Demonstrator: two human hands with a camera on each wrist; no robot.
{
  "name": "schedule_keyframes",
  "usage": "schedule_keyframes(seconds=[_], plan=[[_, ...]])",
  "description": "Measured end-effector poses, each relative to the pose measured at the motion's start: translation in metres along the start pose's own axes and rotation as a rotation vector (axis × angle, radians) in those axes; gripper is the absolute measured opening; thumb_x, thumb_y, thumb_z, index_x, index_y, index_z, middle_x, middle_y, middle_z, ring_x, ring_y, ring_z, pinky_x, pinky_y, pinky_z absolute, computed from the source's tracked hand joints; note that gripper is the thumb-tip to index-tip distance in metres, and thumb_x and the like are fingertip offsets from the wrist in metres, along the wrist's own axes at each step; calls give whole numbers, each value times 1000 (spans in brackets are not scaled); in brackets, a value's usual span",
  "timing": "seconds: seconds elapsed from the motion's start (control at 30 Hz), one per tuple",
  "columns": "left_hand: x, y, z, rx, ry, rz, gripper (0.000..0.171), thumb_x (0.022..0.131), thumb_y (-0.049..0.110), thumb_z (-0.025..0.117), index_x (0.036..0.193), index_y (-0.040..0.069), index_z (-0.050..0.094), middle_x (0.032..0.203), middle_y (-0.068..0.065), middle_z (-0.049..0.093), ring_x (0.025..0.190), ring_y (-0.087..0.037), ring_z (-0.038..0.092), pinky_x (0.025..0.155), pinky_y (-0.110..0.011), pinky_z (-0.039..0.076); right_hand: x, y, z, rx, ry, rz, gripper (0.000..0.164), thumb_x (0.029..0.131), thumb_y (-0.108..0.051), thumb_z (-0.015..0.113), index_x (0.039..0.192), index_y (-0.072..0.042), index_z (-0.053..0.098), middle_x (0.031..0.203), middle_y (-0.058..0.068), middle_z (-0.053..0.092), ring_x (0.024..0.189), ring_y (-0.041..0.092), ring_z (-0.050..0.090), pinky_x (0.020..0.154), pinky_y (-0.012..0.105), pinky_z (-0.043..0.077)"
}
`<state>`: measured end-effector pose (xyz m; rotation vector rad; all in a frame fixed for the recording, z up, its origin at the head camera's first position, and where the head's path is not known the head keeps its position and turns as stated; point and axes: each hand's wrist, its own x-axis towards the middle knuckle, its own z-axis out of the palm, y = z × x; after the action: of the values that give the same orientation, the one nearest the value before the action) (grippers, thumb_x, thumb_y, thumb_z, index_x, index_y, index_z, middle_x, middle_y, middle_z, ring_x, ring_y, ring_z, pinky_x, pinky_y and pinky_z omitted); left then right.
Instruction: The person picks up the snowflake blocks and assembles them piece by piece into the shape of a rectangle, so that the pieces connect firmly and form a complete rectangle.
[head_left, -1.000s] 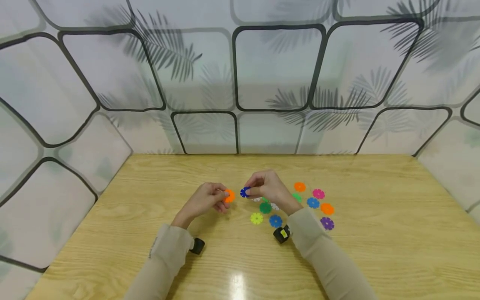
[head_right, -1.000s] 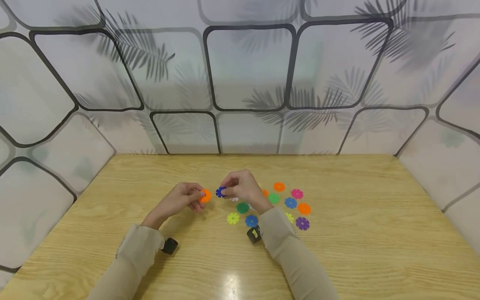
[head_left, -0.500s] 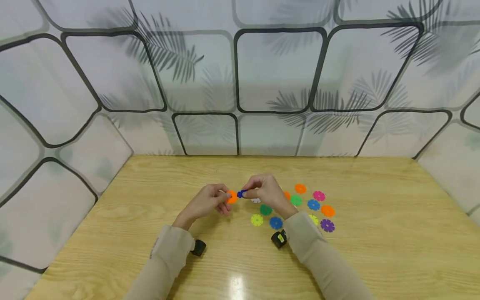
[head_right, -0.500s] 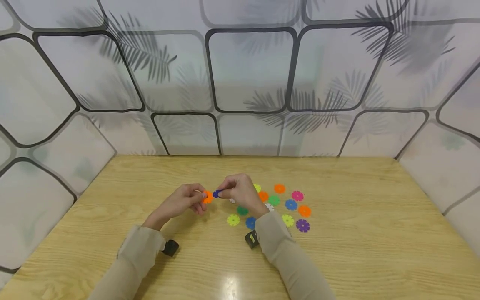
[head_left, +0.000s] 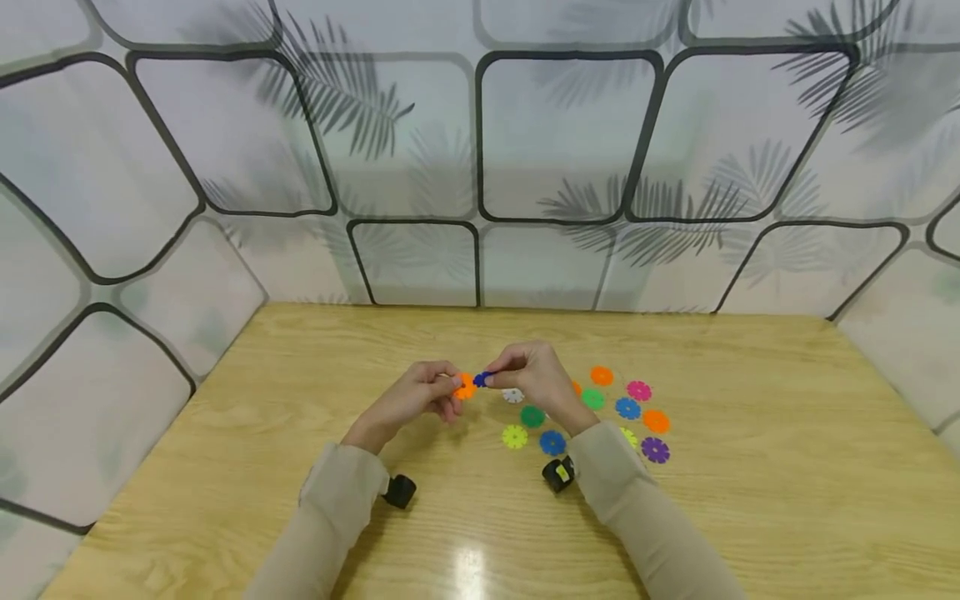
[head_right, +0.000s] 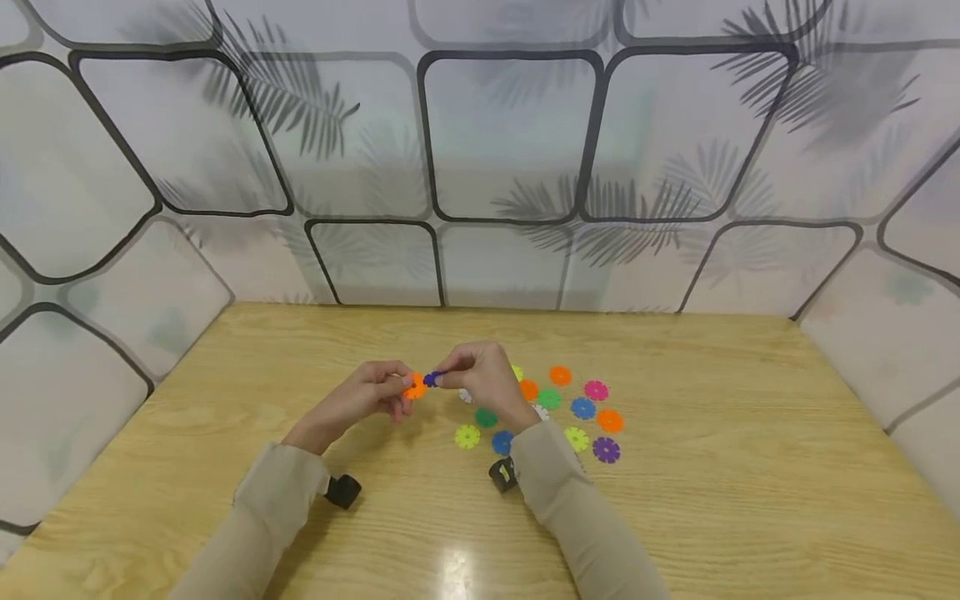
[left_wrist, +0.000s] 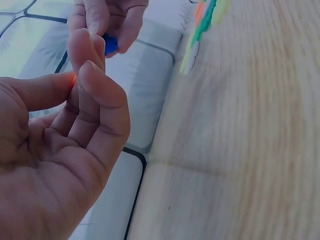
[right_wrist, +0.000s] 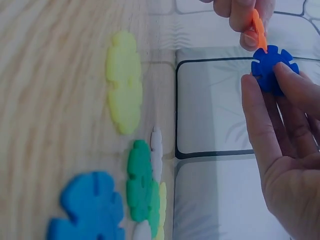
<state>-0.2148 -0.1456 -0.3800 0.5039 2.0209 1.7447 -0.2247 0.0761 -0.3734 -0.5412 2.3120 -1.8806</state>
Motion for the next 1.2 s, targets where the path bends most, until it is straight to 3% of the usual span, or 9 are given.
schedule_keyframes(seconds=[0.13,0.37,0.6,0.73,1.07,1.2], plan=[[1,0,1,-32,11,-5,17,107,8,47,103,-4,58,76,-4,65,63,-12,61,67,-27,56,1,1,-1,3,9,12,6,83,14,75,85,9,73,86,18,73,76,21,72,76,47,59],[0,-2,5,1,82,-59,14,106,7,52,101,-4,59,72,-4,66,59,-10,61,65,-26,56,0,2,3,-6,9,41,8,81,14,77,81,7,73,84,16,74,76,23,73,75,49,59],[0,-3,10,-33,139,-103,13,106,5,51,101,-4,58,73,-5,64,58,-8,59,62,-23,55,-1,5,7,19,13,11,6,82,15,76,83,10,72,85,21,73,76,25,73,71,38,60],[1,-4,11,-47,136,-98,13,106,5,50,98,-2,57,73,-5,64,59,-9,60,62,-23,55,-1,5,11,-20,41,-13,9,80,16,77,78,8,73,82,16,73,74,23,73,68,33,60],[2,-1,11,-53,144,-74,12,106,5,50,101,-4,57,73,-4,66,59,-8,60,63,-22,54,2,-1,11,-83,84,8,10,80,14,77,78,5,74,79,11,74,74,22,72,73,46,59],[2,1,10,-78,147,-56,20,106,5,49,119,-9,56,78,-6,68,62,-10,62,66,-24,56,2,-2,10,-68,95,10,9,81,14,77,81,6,73,82,15,73,75,24,73,74,46,59]])
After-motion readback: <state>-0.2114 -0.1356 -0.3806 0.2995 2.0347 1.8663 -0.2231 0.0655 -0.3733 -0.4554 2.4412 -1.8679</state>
